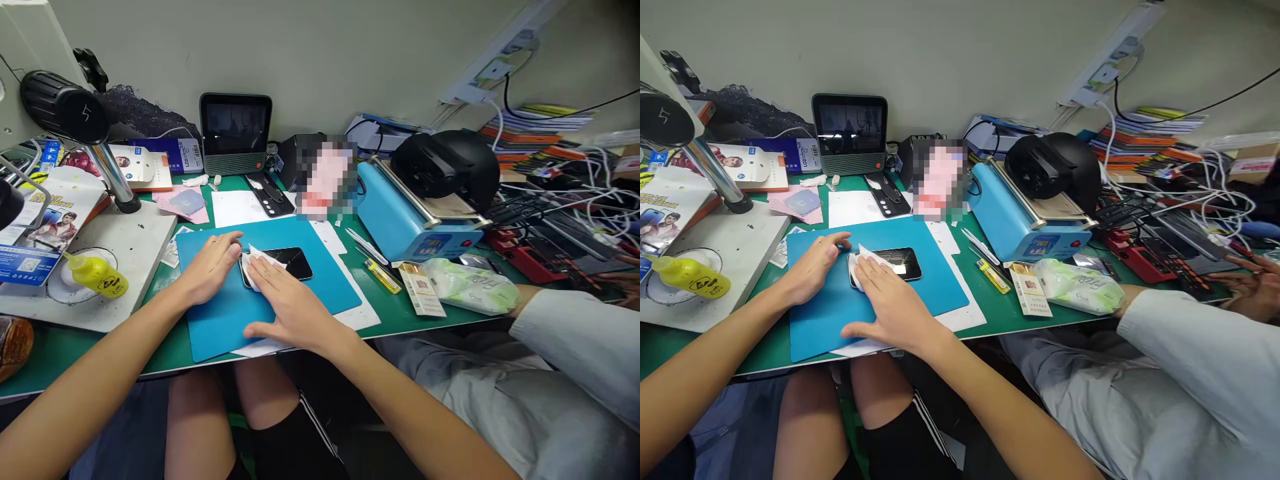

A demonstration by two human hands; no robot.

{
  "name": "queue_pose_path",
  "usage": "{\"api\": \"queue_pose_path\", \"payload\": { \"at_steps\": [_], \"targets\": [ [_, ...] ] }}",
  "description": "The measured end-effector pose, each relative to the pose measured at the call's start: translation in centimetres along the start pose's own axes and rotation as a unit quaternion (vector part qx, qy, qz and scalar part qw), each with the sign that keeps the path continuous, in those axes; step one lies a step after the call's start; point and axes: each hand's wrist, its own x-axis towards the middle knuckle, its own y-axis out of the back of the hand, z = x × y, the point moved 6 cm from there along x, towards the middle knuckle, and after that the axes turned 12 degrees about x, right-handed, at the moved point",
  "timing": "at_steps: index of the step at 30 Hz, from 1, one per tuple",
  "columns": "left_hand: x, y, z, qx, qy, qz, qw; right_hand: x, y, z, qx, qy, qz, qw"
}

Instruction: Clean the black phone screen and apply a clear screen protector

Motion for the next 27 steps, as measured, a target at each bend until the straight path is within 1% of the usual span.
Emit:
{"api": "queue_pose_path", "payload": {
  "at_steps": [2, 3, 5, 6, 8, 10, 13, 15, 16, 18, 21, 24, 27],
  "targets": [
    [0.0, 0.0, 0.0, -0.004, 0.001, -0.003, 1.0, -1.9, 0.3, 0.1, 0.004, 0.022, -0.007, 1.0],
    [-0.1, -0.1, 0.1, -0.006, 0.002, -0.005, 1.0, -2.9, 0.8, 0.6, 0.001, 0.019, -0.007, 1.0],
    [-0.1, -0.1, 0.2, -0.011, 0.003, -0.009, 1.0, -4.2, 1.8, 2.2, -0.018, -0.016, 0.004, 1.0],
    [-0.1, -0.2, 0.2, -0.013, 0.003, -0.01, 1.0, -4.4, 2.3, 3.0, -0.024, -0.039, 0.007, 0.999],
    [-0.2, -0.2, 0.2, -0.016, 0.004, -0.007, 1.0, -3.7, 2.7, 4.1, -0.028, -0.075, 0.01, 0.997],
    [-0.2, -0.1, 0.1, -0.016, 0.006, 0.001, 1.0, -1.8, 2.4, 4.0, -0.019, -0.081, 0.006, 0.997],
    [-0.1, 0.1, 0.0, -0.014, 0.004, 0.01, 1.0, 1.4, 1.0, 2.0, -0.005, -0.041, -0.007, 0.999],
    [-0.1, 0.1, -0.1, -0.011, 0.002, 0.011, 1.0, 2.5, 0.2, 0.6, -0.003, -0.022, -0.012, 1.0],
    [-0.1, 0.0, -0.2, -0.009, 0.001, 0.01, 1.0, 2.5, -0.1, 0.0, -0.001, -0.013, -0.014, 1.0],
    [0.0, -0.1, -0.3, -0.005, -0.002, 0.005, 1.0, 1.9, -0.4, -0.9, 0.004, 0.011, -0.017, 1.0],
    [0.0, -0.2, -0.3, -0.001, -0.006, -0.006, 1.0, -0.4, -0.1, -1.2, 0.003, 0.039, -0.015, 0.999],
    [0.0, -0.2, -0.2, 0.002, -0.001, -0.009, 1.0, -2.9, 1.0, 0.0, -0.006, 0.034, 0.002, 0.999],
    [0.0, -0.1, -0.1, 0.003, 0.004, -0.013, 1.0, -5.0, 2.3, 2.2, -0.019, -0.005, 0.028, 0.999]
  ]
}}
